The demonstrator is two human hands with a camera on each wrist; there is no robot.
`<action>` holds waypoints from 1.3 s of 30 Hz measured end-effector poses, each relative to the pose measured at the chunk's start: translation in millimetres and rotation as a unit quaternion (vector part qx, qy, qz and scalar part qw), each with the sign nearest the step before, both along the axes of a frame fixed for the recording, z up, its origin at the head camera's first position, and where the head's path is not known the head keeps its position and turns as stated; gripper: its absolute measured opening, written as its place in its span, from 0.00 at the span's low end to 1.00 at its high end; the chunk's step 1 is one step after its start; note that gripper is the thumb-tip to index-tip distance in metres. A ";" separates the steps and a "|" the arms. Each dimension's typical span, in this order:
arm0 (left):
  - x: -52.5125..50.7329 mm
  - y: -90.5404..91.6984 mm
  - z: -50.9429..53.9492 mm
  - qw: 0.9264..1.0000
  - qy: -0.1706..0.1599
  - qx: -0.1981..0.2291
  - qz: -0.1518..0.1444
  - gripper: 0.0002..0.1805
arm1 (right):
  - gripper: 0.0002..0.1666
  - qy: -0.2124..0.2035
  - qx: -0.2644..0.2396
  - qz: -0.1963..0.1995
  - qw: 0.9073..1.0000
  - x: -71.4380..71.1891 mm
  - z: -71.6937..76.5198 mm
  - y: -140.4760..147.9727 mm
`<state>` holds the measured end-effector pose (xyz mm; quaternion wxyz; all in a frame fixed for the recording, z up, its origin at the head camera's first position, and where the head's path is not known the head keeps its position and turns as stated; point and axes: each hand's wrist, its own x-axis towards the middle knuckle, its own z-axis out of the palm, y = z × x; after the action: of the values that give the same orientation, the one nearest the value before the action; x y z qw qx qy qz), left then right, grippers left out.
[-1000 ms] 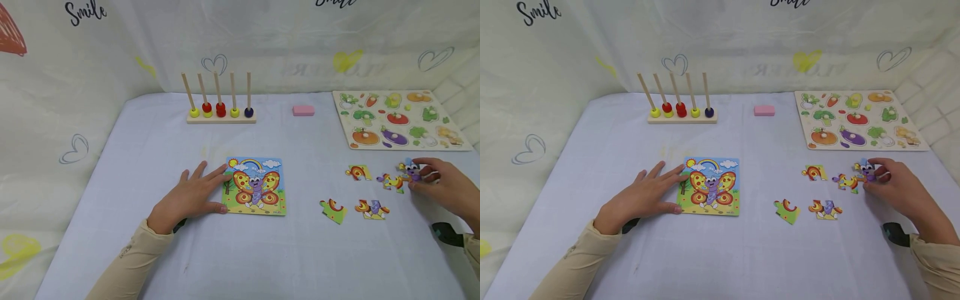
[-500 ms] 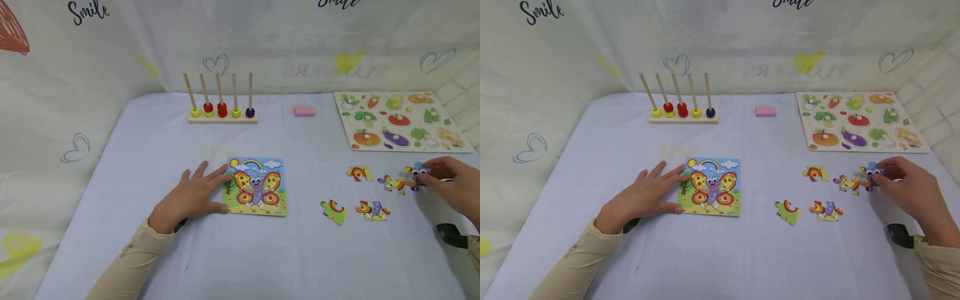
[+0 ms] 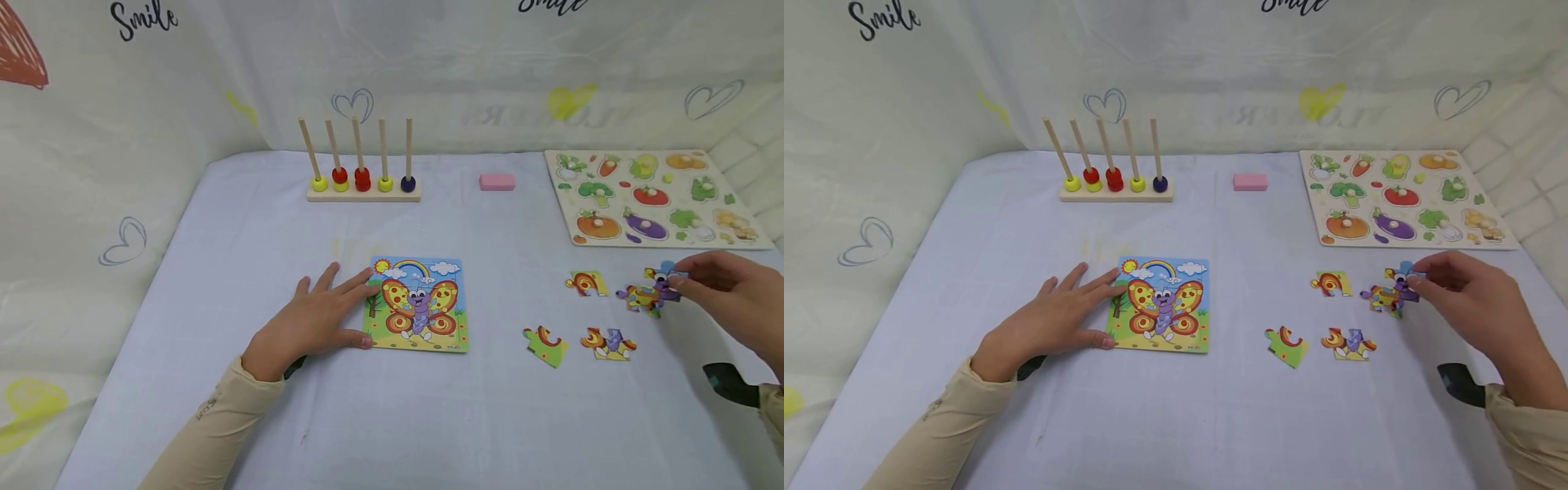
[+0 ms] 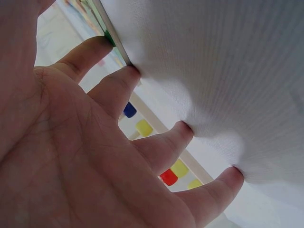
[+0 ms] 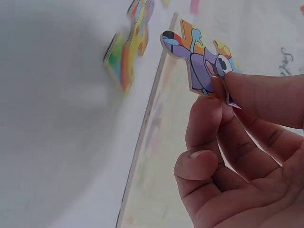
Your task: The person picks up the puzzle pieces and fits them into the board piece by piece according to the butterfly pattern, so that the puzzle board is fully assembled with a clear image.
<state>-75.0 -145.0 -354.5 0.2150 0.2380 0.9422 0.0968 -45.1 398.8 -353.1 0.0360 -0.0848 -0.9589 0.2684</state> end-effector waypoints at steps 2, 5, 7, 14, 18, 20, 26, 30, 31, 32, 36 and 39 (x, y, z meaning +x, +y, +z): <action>-0.1 -0.1 0.0 1.000 0.000 0.001 0.000 0.52 | 0.14 0.003 0.007 0.007 1.000 -0.4 1.7 -7.0; -0.1 0.2 0.4 1.000 -0.005 -0.001 0.002 0.52 | 0.14 0.005 0.005 0.019 1.000 0.2 4.7 -15.3; -0.3 0.3 0.7 1.000 -0.006 -0.001 0.002 0.52 | 0.14 0.005 0.001 0.024 1.000 0.4 5.9 -20.1; -1.2 -0.5 0.3 1.000 -0.004 0.001 0.000 0.52 | 0.14 0.003 -0.021 0.048 0.999 -0.5 6.3 -37.8; -0.6 -0.7 -0.4 1.000 -0.004 0.004 -0.001 0.52 | 0.14 -0.003 -0.036 0.066 0.997 -1.4 4.3 -46.7; -0.2 -0.7 -0.8 1.000 -0.004 0.006 -0.002 0.52 | 0.14 -0.009 -0.042 0.077 0.996 -1.6 3.4 -50.5; -0.3 0.2 -1.0 1.000 -0.004 0.008 0.000 0.51 | 0.14 -0.024 -0.060 0.100 0.993 -0.1 2.2 -61.4; -0.6 0.4 -0.2 1.000 -0.006 0.006 0.001 0.52 | 0.13 -0.027 -0.078 0.116 0.990 -0.4 4.0 -69.3; -0.6 0.4 -0.3 1.000 -0.006 0.005 0.001 0.52 | 0.13 -0.028 -0.080 0.122 0.989 -0.8 4.4 -71.6; -0.5 0.2 -0.6 1.000 -0.006 0.005 0.001 0.52 | 0.12 -0.030 -0.082 0.127 0.988 -1.2 4.8 -74.1; -0.1 -0.2 -2.8 1.000 -0.005 0.005 0.001 0.52 | 0.12 -0.035 -0.085 0.144 0.985 -2.8 5.6 -84.0; 0.4 -0.3 -3.2 1.000 -0.003 0.005 0.001 0.52 | 0.11 -0.038 -0.092 0.152 0.983 -3.2 7.2 -91.3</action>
<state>-74.6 -145.4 -357.7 0.2168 0.2380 0.9412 0.1028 -48.3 307.5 -345.9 -0.0496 0.0493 -0.9325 0.3543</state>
